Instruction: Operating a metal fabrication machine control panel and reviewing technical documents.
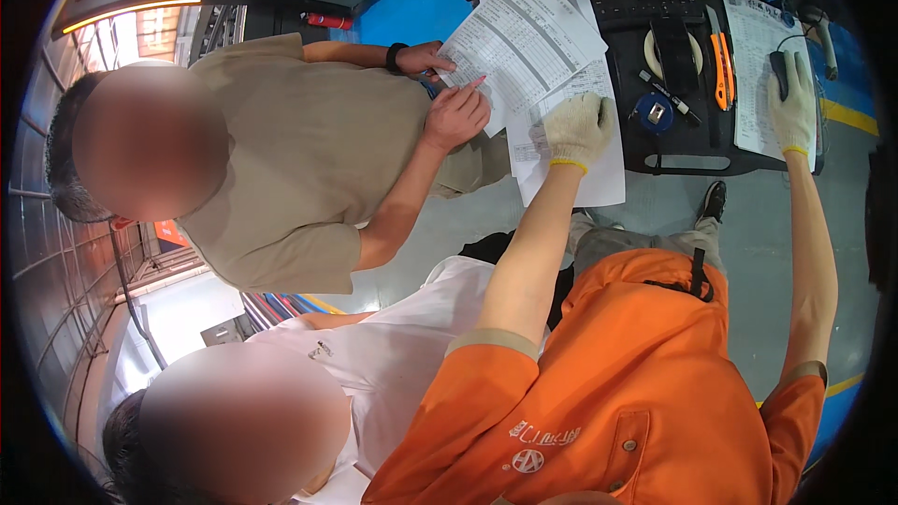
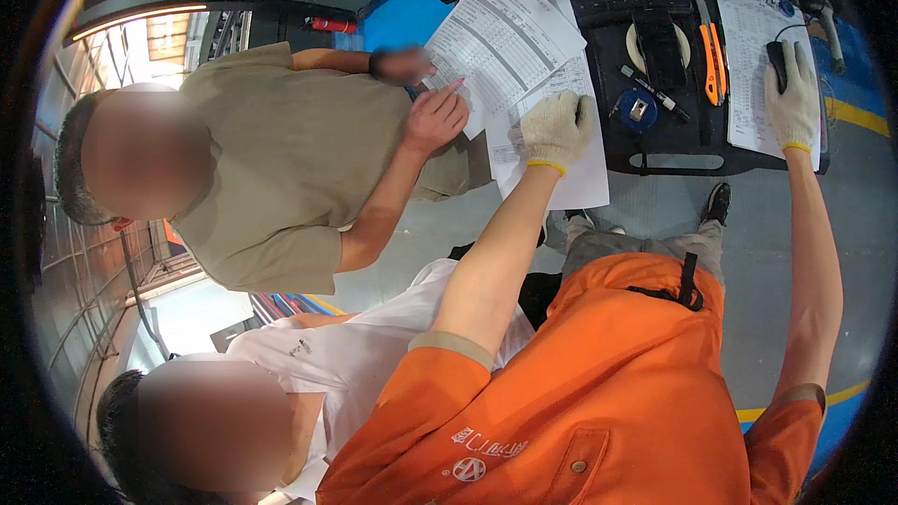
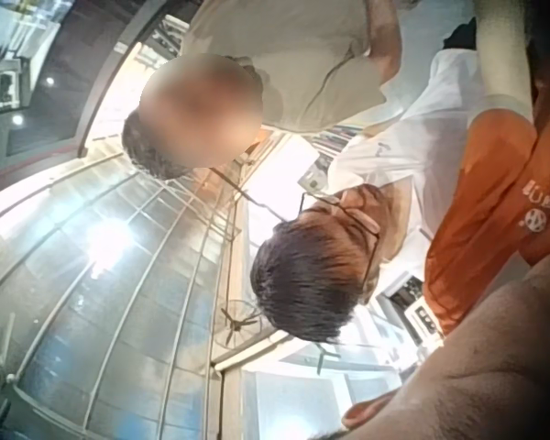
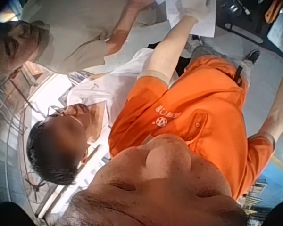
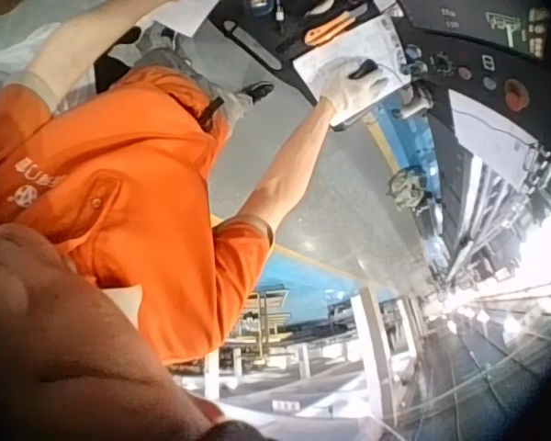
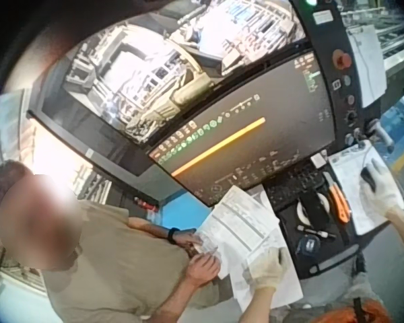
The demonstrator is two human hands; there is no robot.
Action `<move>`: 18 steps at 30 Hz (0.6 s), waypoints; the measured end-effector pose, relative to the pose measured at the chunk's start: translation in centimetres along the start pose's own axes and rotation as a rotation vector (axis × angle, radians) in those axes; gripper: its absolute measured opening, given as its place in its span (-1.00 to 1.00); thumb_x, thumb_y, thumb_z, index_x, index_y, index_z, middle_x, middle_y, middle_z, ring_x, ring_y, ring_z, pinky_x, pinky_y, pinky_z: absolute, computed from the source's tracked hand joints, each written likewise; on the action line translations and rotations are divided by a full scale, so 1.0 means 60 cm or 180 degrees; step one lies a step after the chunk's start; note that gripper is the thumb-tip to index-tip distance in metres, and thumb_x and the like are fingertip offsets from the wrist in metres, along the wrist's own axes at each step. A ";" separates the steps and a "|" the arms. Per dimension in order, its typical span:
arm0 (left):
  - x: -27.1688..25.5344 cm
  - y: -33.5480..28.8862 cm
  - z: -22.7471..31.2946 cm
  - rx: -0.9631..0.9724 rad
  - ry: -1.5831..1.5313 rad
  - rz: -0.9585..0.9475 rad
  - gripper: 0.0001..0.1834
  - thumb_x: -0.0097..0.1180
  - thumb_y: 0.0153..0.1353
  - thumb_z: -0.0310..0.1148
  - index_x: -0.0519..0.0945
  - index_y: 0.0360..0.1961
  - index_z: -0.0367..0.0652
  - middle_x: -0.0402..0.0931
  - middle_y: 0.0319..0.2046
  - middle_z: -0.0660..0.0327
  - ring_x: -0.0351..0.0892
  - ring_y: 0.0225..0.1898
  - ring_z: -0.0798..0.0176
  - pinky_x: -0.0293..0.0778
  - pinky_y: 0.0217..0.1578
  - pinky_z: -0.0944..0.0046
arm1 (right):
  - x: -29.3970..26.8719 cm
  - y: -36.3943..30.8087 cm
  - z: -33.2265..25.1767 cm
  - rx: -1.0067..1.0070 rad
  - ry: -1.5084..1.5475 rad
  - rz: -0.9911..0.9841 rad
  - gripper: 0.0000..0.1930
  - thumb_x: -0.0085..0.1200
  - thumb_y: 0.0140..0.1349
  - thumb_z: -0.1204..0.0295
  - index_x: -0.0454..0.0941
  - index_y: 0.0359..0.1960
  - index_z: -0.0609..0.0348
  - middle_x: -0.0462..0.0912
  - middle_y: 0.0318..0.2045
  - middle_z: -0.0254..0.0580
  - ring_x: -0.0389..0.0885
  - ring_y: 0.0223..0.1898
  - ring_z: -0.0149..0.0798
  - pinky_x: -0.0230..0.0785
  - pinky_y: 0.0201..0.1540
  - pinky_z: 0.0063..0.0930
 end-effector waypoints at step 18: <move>-0.004 -0.001 0.004 0.0062 0.0092 0.0057 -0.68 0.26 0.46 -0.14 0.70 -0.42 -0.07 0.75 -0.46 0.10 0.67 -0.47 -0.11 0.53 -0.38 -0.05 | 0.001 0.001 0.003 0.0111 0.0004 -0.0118 -0.36 0.27 0.63 0.21 0.53 0.68 0.00 0.53 0.67 -0.03 0.59 0.58 0.10 0.48 0.61 -0.21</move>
Point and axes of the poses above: each hand's wrist, its own y-axis towards the middle knuckle, its own x-axis out of the palm, z = x × y, the point moved 9 cm from there along y, towards the middle knuckle
